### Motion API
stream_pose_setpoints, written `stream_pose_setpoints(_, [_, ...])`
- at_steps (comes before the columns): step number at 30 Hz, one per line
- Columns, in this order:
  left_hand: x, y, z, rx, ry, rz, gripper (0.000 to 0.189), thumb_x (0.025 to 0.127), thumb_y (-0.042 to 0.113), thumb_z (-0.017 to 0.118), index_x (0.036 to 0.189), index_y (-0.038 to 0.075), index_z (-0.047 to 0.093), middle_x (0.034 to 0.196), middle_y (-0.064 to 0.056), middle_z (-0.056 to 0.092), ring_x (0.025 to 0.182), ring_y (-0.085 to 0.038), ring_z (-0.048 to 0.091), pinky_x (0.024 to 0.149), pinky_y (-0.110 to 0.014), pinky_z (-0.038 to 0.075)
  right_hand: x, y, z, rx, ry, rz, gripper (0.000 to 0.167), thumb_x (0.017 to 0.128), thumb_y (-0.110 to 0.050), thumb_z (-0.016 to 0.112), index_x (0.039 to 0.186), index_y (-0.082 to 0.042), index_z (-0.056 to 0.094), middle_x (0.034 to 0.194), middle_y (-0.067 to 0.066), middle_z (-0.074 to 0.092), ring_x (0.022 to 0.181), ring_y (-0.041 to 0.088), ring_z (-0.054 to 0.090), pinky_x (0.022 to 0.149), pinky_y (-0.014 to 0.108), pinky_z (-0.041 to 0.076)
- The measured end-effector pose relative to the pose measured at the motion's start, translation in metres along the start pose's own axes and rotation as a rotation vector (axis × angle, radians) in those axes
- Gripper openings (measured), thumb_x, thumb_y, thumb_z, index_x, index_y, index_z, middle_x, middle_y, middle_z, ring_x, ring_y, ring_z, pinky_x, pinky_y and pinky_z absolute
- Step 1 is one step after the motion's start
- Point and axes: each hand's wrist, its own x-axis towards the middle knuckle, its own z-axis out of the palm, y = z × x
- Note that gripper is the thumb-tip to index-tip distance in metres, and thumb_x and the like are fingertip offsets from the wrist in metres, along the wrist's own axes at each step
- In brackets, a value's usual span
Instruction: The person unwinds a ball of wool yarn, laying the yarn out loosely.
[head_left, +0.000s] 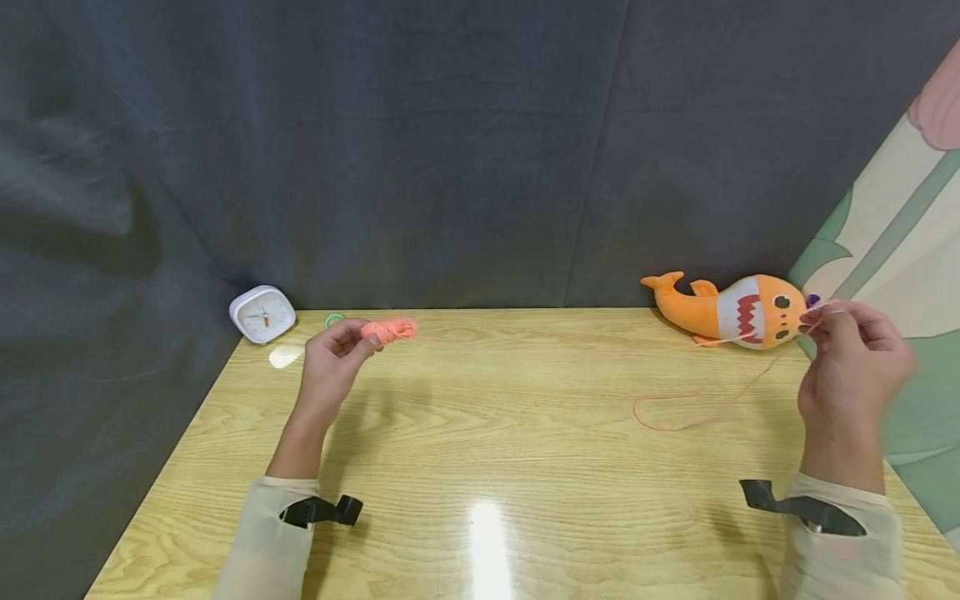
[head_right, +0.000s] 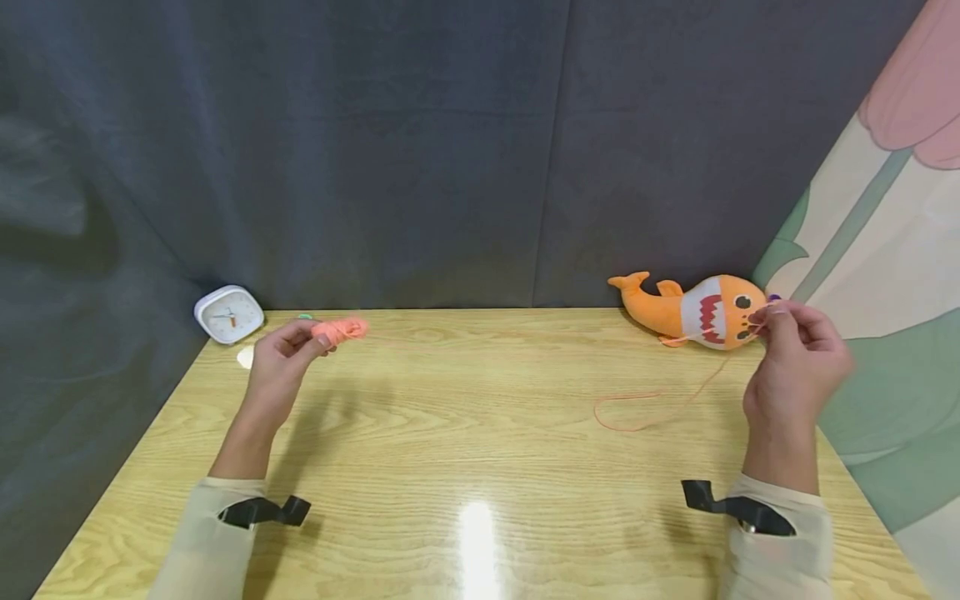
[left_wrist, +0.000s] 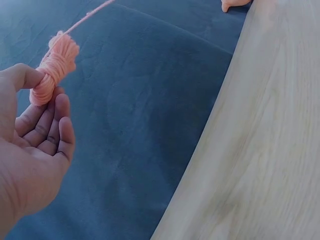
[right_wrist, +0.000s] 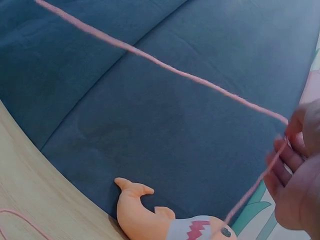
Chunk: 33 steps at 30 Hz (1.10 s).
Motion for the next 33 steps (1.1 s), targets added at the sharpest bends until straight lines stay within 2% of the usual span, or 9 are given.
stream_pose_setpoints(2, [0.000,-0.001,0.004,0.011,-0.021,0.002,0.003,0.097,0.014,0.072,0.096,0.011,0.072,0.092,0.011,0.069,0.090,-0.005,0.064,0.081,-0.018,0.054,0.000,0.000,0.000,-0.045,0.023,0.019,0.005,0.092,0.011,0.066,0.088,0.011,0.069,0.089,0.015,0.069,0.081,0.023,0.068,0.071,0.022,0.059])
stream_pose_setpoints(4, [-0.001,-0.003,0.008,0.025,-0.050,-0.001,0.010,0.097,0.016,0.073,0.097,0.006,0.071,0.093,0.011,0.070,0.088,-0.005,0.063,0.080,-0.019,0.054,0.000,-0.001,0.000,-0.086,0.043,0.028,0.005,0.093,0.008,0.067,0.090,0.010,0.072,0.094,0.014,0.070,0.086,0.021,0.069,0.076,0.020,0.059])
stream_pose_setpoints(7, [-0.001,-0.006,0.013,0.048,-0.088,-0.005,0.016,0.097,0.016,0.073,0.102,0.001,0.071,0.094,0.014,0.071,0.085,-0.004,0.064,0.078,-0.019,0.054,-0.001,0.000,0.002,-0.085,0.050,0.051,0.006,0.092,0.007,0.070,0.095,0.010,0.074,0.097,0.013,0.071,0.089,0.021,0.070,0.080,0.020,0.059])
stream_pose_setpoints(12, [-0.003,-0.007,0.019,0.069,-0.117,-0.005,0.018,0.098,0.012,0.071,0.108,-0.003,0.070,0.095,0.017,0.071,0.084,-0.004,0.064,0.077,-0.019,0.055,-0.009,0.002,0.010,-0.058,0.004,0.090,0.011,0.091,0.006,0.072,0.100,0.011,0.073,0.096,0.012,0.069,0.087,0.021,0.070,0.078,0.019,0.060])
stream_pose_setpoints(14, [-0.004,-0.007,0.020,0.069,-0.122,-0.006,0.020,0.098,0.013,0.071,0.109,-0.004,0.070,0.095,0.017,0.071,0.084,-0.004,0.064,0.078,-0.019,0.055,-0.015,0.005,0.014,-0.064,-0.033,0.079,0.012,0.090,0.006,0.073,0.101,0.012,0.073,0.095,0.012,0.068,0.087,0.022,0.071,0.079,0.019,0.060])
stream_pose_setpoints(19, [-0.005,-0.006,0.023,0.073,-0.131,-0.006,0.021,0.099,0.014,0.070,0.112,-0.003,0.070,0.096,0.016,0.072,0.087,-0.004,0.065,0.081,-0.021,0.056,-0.038,0.022,0.030,-0.143,-0.212,0.043,0.013,0.090,0.005,0.074,0.101,0.013,0.072,0.092,0.011,0.073,0.088,0.021,0.071,0.082,0.019,0.060])
stream_pose_setpoints(26, [-0.005,-0.007,0.025,0.069,-0.119,0.014,0.013,0.098,0.015,0.071,0.104,0.004,0.072,0.097,0.007,0.072,0.085,-0.007,0.064,0.079,-0.022,0.056,-0.085,0.062,0.051,-0.354,-0.558,0.054,0.020,0.097,-0.003,0.070,0.110,0.012,0.070,0.096,0.001,0.077,0.093,0.011,0.071,0.090,0.016,0.057])
stream_pose_setpoints(30, [-0.004,-0.007,0.026,0.071,-0.102,0.022,0.011,0.098,0.014,0.072,0.103,0.004,0.071,0.092,0.008,0.070,0.081,-0.006,0.062,0.075,-0.021,0.055,-0.107,0.081,0.059,-0.478,-0.687,0.085,0.026,0.099,-0.009,0.069,0.116,0.010,0.067,0.100,-0.005,0.076,0.098,0.009,0.071,0.093,0.015,0.056])
stream_pose_setpoints(33, [-0.004,-0.005,0.026,0.071,-0.101,0.022,0.018,0.098,0.013,0.072,0.107,-0.002,0.070,0.091,0.012,0.069,0.080,-0.005,0.062,0.075,-0.021,0.055,-0.122,0.094,0.065,-0.543,-0.762,0.096,0.027,0.101,-0.011,0.066,0.118,0.009,0.067,0.103,-0.009,0.075,0.101,0.007,0.071,0.093,0.015,0.056])
